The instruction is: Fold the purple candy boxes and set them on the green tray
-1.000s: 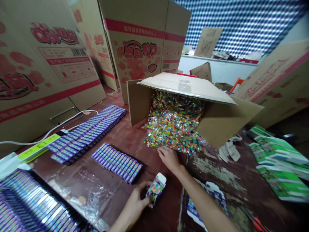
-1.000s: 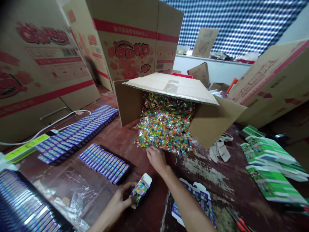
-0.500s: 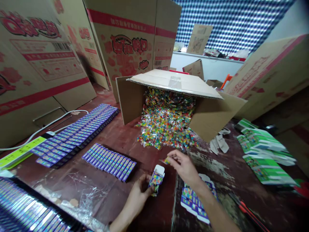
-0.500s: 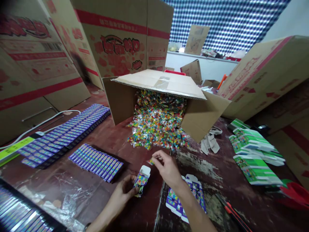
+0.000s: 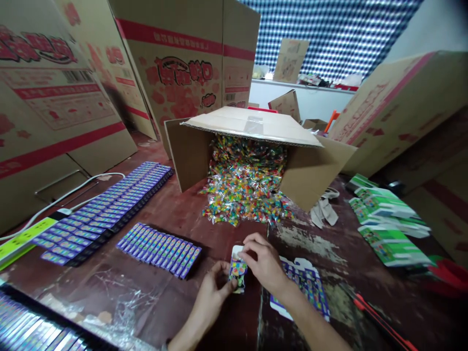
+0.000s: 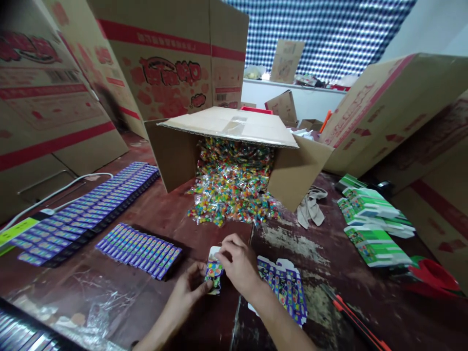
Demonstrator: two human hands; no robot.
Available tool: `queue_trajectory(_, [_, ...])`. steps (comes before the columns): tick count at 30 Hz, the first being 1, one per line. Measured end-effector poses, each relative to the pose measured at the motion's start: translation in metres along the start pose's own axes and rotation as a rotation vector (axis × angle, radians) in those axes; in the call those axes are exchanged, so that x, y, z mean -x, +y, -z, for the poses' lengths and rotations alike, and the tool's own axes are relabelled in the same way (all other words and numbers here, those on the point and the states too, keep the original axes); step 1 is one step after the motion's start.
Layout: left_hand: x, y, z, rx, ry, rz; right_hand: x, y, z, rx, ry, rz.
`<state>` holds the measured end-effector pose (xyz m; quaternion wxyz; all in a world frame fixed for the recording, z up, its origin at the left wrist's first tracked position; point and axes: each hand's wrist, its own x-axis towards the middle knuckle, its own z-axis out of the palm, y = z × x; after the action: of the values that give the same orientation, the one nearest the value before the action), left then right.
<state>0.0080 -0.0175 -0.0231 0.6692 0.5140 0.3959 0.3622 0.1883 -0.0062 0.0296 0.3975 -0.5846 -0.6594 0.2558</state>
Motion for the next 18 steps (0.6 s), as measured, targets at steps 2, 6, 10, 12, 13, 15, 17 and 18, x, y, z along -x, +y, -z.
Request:
queue_trajectory(2, [-0.001,0.006,-0.004,0.043,0.033,-0.021,0.004,0.001,0.000,-0.032,0.012,0.037])
queue_trajectory(6, [0.001,0.017,-0.011,0.064,0.102,-0.088,0.018,0.009,-0.012,-0.306,0.028,-0.079])
queue_trajectory(10, [0.002,0.017,-0.010,0.033,0.032,-0.078,0.035,0.018,-0.029,-0.456,0.034,-0.165])
queue_trajectory(12, [0.002,0.014,-0.009,0.052,-0.045,-0.041,0.039,0.020,-0.033,-0.438,0.075,-0.154])
queue_trajectory(13, [0.001,0.013,-0.009,0.069,-0.075,-0.019,0.039,0.021,-0.034,-0.427,0.088,-0.142])
queue_trajectory(15, [0.000,0.012,-0.008,0.110,-0.095,0.014,0.038,0.021,-0.034,-0.437,0.105,-0.131])
queue_trajectory(17, [-0.001,0.011,-0.008,0.153,-0.070,0.012,0.036,0.020,-0.034,-0.499,0.131,-0.150])
queue_trajectory(18, [-0.002,0.012,-0.008,0.173,-0.053,0.003,0.034,0.020,-0.035,-0.530,0.151,-0.160])
